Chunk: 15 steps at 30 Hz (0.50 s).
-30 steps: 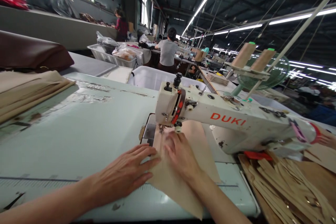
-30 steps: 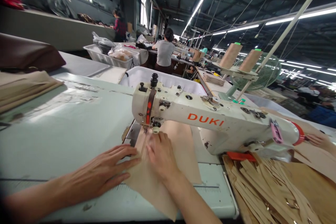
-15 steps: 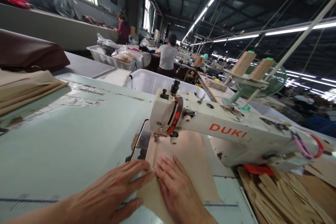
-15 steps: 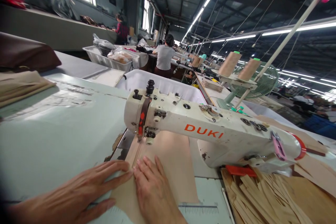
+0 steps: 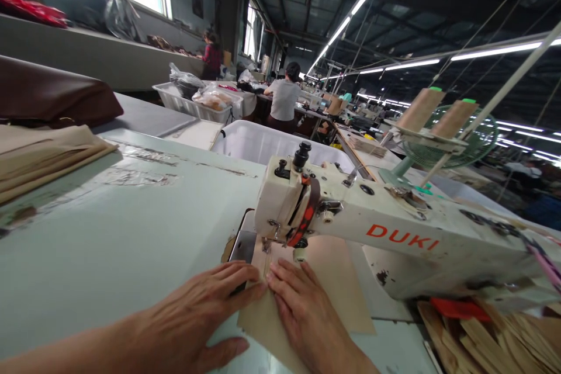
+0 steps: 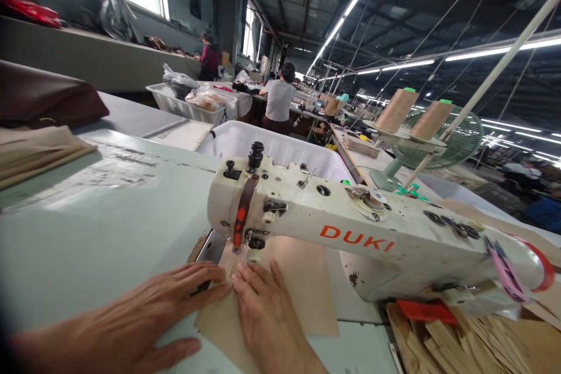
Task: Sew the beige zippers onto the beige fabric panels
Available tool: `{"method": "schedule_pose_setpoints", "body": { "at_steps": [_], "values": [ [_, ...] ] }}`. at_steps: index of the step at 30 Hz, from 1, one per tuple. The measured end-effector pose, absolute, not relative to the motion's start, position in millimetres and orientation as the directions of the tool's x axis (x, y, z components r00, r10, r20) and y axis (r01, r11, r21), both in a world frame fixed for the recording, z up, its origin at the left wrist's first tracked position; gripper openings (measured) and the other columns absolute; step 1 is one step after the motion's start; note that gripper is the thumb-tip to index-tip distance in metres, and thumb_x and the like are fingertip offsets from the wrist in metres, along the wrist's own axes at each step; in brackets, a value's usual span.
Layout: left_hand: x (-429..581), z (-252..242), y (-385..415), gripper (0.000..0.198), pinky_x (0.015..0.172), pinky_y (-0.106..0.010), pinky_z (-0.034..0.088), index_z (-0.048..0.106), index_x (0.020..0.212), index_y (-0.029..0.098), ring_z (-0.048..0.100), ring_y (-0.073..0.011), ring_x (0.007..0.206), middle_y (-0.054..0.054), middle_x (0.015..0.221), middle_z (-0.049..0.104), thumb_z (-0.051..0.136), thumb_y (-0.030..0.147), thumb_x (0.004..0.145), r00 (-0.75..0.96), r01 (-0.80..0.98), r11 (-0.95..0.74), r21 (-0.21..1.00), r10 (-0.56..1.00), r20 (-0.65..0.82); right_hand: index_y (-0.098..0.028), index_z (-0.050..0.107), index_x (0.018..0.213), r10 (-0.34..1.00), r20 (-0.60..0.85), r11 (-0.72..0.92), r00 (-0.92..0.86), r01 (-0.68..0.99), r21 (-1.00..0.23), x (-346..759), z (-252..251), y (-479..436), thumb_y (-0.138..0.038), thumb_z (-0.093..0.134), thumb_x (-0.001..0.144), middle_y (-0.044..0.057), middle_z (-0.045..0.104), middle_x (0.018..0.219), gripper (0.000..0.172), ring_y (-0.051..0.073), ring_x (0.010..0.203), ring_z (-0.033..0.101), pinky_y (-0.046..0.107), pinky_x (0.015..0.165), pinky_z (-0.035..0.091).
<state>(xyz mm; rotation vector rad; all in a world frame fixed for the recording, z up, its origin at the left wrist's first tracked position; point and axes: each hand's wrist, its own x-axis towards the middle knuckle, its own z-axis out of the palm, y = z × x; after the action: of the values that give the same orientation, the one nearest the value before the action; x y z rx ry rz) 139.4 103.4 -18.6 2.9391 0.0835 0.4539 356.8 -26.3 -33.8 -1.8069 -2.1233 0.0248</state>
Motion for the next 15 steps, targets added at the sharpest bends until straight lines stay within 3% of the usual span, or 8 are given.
{"method": "schedule_pose_setpoints", "body": {
  "at_steps": [4, 11, 15],
  "values": [
    [144, -23, 112, 0.077, 0.106, -0.043, 0.049, 0.022, 0.154, 0.028, 0.052, -0.0295, 0.131, -0.010, 0.146, 0.051, 0.062, 0.038, 0.089, 0.945, 0.019, -0.989, 0.146, 0.065, 0.320, -0.027, 0.058, 0.130, 0.969, 0.235, 0.143, -0.080, 0.954, -0.265, 359, -32, -19, -0.009, 0.052, 0.092, 0.001, 0.059, 0.138, 0.043, 0.022, 0.128, 0.055, 0.053, 0.116, 0.034],
    [155, -29, 127, 0.074, 0.108, -0.049, 0.046, 0.027, 0.154, 0.027, 0.047, -0.0336, 0.135, -0.012, 0.150, 0.046, 0.062, 0.037, 0.089, 0.967, 0.026, -0.983, 0.183, 0.070, 0.244, -0.031, 0.055, 0.134, 0.973, 0.225, 0.118, -0.056, 0.955, -0.273, 367, -30, -7, -0.015, 0.050, 0.097, 0.001, 0.063, 0.133, 0.040, 0.020, 0.122, 0.058, 0.054, 0.118, 0.028],
    [158, -34, 135, 0.073, 0.111, -0.049, 0.043, 0.026, 0.154, 0.027, 0.044, -0.0333, 0.137, -0.013, 0.151, 0.044, 0.060, 0.040, 0.091, 0.958, 0.012, -0.978, 0.210, 0.072, 0.278, -0.033, 0.059, 0.131, 0.958, 0.281, 0.136, -0.060, 0.957, -0.258, 370, -28, -3, -0.017, 0.052, 0.097, 0.001, 0.066, 0.127, 0.038, 0.020, 0.123, 0.056, 0.050, 0.118, 0.030]
  ]
}}
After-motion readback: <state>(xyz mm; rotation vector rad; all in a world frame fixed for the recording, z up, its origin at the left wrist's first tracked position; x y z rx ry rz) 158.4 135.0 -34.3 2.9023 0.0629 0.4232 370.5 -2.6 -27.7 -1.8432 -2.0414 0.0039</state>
